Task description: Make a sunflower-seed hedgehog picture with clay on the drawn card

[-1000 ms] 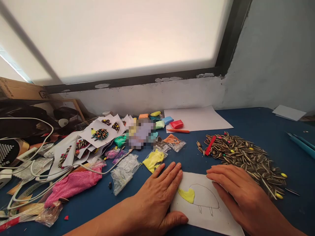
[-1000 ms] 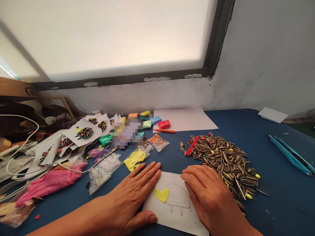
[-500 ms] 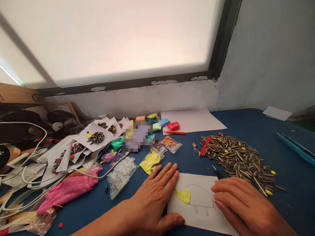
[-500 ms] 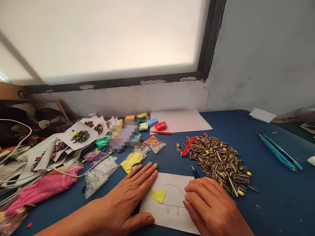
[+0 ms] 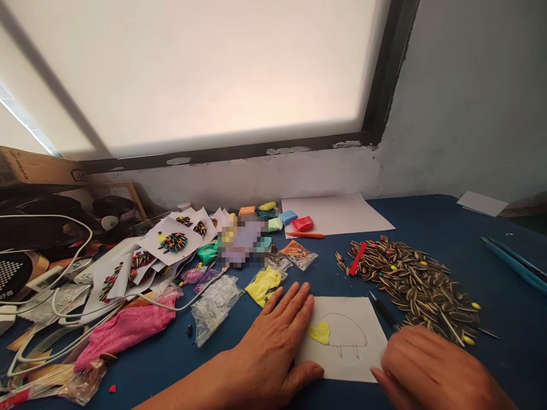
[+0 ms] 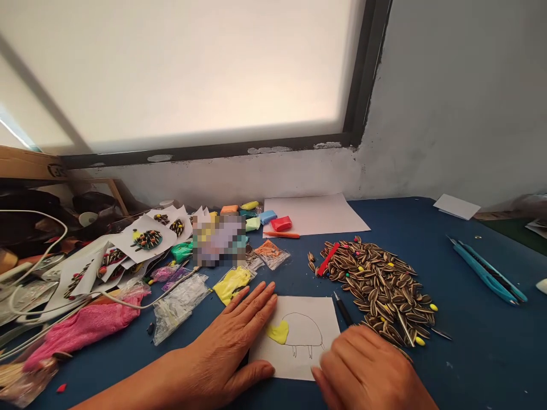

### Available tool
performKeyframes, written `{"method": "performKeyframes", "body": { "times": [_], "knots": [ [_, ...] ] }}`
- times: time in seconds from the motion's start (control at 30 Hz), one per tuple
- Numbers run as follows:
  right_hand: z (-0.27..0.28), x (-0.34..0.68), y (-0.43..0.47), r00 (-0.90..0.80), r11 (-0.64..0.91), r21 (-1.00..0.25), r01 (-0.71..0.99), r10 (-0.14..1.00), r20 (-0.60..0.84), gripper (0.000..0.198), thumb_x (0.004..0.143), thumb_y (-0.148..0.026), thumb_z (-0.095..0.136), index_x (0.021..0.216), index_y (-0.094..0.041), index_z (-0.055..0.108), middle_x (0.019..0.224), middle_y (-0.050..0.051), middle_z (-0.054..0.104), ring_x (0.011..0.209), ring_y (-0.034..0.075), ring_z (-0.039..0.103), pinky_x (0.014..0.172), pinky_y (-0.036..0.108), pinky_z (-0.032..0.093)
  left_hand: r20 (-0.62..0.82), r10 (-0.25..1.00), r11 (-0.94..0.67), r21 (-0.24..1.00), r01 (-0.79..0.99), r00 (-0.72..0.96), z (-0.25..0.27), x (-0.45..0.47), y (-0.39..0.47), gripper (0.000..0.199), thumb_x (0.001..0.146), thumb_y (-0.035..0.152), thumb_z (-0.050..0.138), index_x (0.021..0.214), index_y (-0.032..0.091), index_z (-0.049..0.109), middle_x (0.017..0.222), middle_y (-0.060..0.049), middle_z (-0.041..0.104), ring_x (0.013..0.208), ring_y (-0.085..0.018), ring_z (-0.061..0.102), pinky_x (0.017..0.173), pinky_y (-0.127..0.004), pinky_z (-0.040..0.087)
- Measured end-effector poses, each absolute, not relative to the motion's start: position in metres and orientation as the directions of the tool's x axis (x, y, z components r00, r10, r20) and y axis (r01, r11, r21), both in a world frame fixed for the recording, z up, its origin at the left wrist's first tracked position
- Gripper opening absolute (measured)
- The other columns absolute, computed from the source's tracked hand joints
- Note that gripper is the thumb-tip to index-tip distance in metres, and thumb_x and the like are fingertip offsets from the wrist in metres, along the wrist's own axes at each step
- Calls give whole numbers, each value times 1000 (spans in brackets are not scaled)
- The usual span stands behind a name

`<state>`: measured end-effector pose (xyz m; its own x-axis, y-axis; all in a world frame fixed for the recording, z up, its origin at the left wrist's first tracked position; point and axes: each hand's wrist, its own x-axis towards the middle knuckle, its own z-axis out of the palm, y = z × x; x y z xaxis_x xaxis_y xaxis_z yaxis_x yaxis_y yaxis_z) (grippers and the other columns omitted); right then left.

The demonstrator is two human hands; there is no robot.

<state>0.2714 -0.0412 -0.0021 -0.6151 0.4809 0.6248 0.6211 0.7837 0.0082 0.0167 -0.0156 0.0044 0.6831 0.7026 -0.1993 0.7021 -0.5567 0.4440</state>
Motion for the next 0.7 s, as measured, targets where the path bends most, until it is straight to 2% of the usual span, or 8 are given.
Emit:
{"method": "performKeyframes", "body": {
  "times": [0.07,0.17,0.27,0.37,0.5,0.7],
  "knots": [
    [8,264,-31,-611,758,54,650,480,629,26,93,-8,41,92,-18,65,68,2,64,62,16,59,64,29,44,-173,699,-573,446,688,694,4,16,-15,81,95,54,45,155,11,14,159,-13,0,148,-30,-1,120,-55,6],
    [10,252,-18,-615,773,10,634,496,613,32,89,-1,39,84,-19,65,75,4,67,70,16,62,70,29,48,-187,688,-572,453,683,701,5,16,-14,83,94,59,45,155,10,17,159,-13,4,148,-31,3,121,-54,8],
    [-4,245,-12,-611,795,-82,600,522,595,26,90,-5,44,85,-19,65,82,4,68,78,16,63,77,31,49,-181,686,-574,459,678,704,4,15,-12,84,92,61,46,155,12,19,159,-13,7,148,-31,5,121,-54,10],
    [-21,248,-14,-538,767,-140,626,555,634,19,92,-10,48,88,-19,65,100,8,69,97,20,63,90,37,47,-178,687,-576,458,678,704,1,15,-12,84,92,61,46,155,12,19,160,-12,7,149,-30,5,121,-53,9],
    [-27,257,-19,-628,780,-4,626,507,591,21,89,-16,55,106,-20,68,118,13,67,114,25,59,94,42,48,-178,705,-564,446,695,686,-3,13,-12,91,91,66,45,155,10,13,160,-12,0,149,-30,0,121,-53,9],
    [-17,256,-23,-698,777,97,623,495,517,25,87,-30,61,109,-22,70,125,14,67,116,28,61,94,42,51,-173,720,-559,430,709,672,-4,10,-11,97,89,71,45,155,9,13,159,-15,2,149,-32,0,121,-52,9]
  ]
}}
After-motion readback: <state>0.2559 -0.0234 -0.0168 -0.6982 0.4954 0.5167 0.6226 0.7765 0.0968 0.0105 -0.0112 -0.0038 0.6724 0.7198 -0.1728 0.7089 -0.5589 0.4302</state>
